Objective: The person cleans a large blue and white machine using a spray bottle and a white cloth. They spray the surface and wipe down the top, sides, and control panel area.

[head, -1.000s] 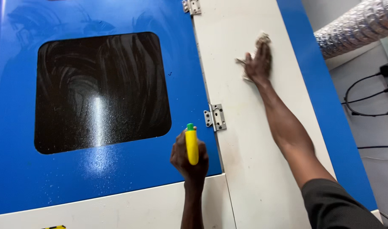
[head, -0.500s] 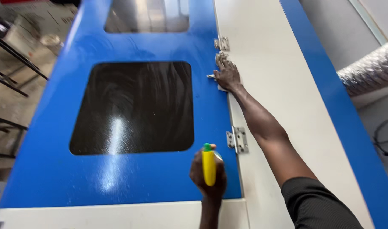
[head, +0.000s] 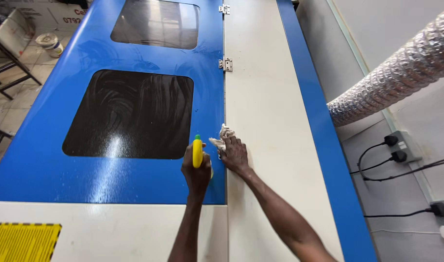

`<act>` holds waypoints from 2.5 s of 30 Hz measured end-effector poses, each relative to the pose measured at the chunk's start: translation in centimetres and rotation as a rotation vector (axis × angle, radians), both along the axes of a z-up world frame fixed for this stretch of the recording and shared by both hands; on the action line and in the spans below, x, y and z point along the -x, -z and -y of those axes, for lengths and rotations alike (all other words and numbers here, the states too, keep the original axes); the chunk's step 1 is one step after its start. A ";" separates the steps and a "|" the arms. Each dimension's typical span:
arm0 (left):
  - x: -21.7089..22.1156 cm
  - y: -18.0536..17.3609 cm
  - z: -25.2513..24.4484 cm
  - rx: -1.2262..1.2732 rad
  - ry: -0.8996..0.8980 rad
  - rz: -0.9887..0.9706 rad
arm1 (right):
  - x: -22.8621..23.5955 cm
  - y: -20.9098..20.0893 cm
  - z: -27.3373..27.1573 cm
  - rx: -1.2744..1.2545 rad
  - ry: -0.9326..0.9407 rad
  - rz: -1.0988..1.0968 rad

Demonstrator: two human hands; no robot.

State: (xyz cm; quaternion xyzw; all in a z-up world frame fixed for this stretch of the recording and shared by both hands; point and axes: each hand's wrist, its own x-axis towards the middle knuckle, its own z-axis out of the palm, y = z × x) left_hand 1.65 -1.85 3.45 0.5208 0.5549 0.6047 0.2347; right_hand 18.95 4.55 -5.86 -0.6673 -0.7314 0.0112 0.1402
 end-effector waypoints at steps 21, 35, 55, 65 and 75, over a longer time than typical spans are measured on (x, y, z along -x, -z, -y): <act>4.6 1.1 13.0 -0.122 -0.079 -0.174 | -22.4 4.4 20.4 0.100 0.342 -0.276; 5.4 2.2 12.7 -0.143 -0.009 -0.195 | -13.7 -1.8 19.1 0.006 0.154 -0.190; 27.3 1.3 11.5 -0.240 0.203 -0.196 | 27.3 -0.3 25.8 -0.183 -0.069 -0.227; 22.6 1.1 7.5 -0.251 0.129 -0.231 | 1.0 0.9 32.7 -0.328 0.573 0.031; 15.8 1.2 0.6 -0.218 0.145 -0.198 | -13.9 1.8 15.2 -0.360 0.629 0.009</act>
